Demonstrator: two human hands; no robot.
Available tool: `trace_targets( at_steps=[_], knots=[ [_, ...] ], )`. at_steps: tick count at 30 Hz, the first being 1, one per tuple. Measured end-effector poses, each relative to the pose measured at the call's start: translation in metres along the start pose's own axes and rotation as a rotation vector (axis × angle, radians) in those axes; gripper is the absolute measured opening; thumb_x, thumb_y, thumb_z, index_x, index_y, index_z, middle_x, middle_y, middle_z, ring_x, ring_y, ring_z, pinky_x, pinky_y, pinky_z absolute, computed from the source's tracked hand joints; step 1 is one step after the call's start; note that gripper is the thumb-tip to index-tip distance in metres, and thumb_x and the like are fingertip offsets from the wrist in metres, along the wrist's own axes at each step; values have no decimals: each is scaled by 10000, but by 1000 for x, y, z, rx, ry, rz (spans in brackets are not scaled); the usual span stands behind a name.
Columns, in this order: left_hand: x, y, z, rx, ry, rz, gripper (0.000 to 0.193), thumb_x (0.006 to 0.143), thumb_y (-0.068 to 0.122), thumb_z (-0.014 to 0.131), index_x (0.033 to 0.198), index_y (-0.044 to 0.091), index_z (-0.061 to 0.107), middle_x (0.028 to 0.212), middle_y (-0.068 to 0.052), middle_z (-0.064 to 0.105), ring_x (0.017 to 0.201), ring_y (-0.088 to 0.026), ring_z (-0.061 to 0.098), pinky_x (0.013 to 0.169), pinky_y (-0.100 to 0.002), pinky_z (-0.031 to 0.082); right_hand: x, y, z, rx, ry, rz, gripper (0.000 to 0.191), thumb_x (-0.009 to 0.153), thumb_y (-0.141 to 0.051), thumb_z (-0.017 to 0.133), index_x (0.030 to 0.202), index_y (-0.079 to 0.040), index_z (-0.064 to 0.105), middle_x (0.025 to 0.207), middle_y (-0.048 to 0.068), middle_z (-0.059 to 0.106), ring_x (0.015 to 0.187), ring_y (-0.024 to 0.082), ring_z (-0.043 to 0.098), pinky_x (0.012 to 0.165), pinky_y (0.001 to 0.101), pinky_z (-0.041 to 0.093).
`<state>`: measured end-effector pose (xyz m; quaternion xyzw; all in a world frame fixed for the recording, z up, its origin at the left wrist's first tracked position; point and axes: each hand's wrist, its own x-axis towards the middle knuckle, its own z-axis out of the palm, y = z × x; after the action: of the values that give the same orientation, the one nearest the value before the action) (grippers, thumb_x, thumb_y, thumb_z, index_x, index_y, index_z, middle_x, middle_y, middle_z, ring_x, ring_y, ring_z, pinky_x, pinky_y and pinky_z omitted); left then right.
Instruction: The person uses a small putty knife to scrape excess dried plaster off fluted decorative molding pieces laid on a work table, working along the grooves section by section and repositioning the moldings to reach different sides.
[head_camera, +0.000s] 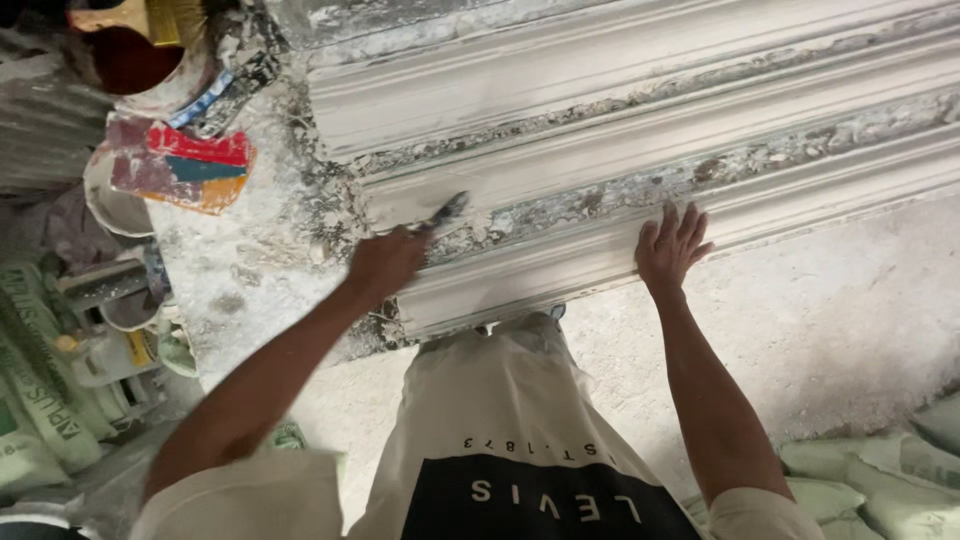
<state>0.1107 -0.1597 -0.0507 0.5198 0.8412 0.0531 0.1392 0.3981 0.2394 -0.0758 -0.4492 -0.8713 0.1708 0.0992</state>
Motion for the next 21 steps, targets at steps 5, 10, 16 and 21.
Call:
trace_targets(
  at_steps=[5, 10, 16, 21],
  knots=[
    [-4, -3, -14, -146, 134, 29, 338, 942, 260, 627, 1264, 220, 722, 844, -76, 678, 528, -198, 643, 398, -353, 533, 18, -8, 1, 83, 118, 112, 543, 1085, -436, 358, 1519, -120, 442, 1664, 236, 264, 1560, 478, 150, 1122, 839, 44],
    [16, 26, -19, -92, 89, 7, 275, 1007, 251, 609, 1254, 245, 732, 832, -80, 668, 538, -233, 632, 471, -396, 539, 27, -22, 7, -15, 169, 243, 515, 1081, -440, 333, 1453, -123, 499, 1644, 200, 289, 1541, 442, 160, 1112, 820, 35],
    [26, 37, -29, -115, 5, -21, 358, 914, 230, 621, 1259, 187, 704, 886, -124, 676, 603, -295, 686, 514, -450, 576, 23, -24, 8, -7, 235, 263, 462, 1055, -412, 378, 1387, -155, 569, 1614, 122, 391, 1552, 384, 217, 1140, 819, 60],
    [37, 45, -26, -152, 54, 5, 279, 951, 270, 640, 1212, 223, 724, 917, -118, 688, 690, -338, 692, 602, -483, 568, 20, -22, 10, 10, 262, 241, 421, 1064, -396, 412, 1353, -156, 600, 1583, 113, 433, 1538, 386, 241, 1128, 823, 74]
  ],
)
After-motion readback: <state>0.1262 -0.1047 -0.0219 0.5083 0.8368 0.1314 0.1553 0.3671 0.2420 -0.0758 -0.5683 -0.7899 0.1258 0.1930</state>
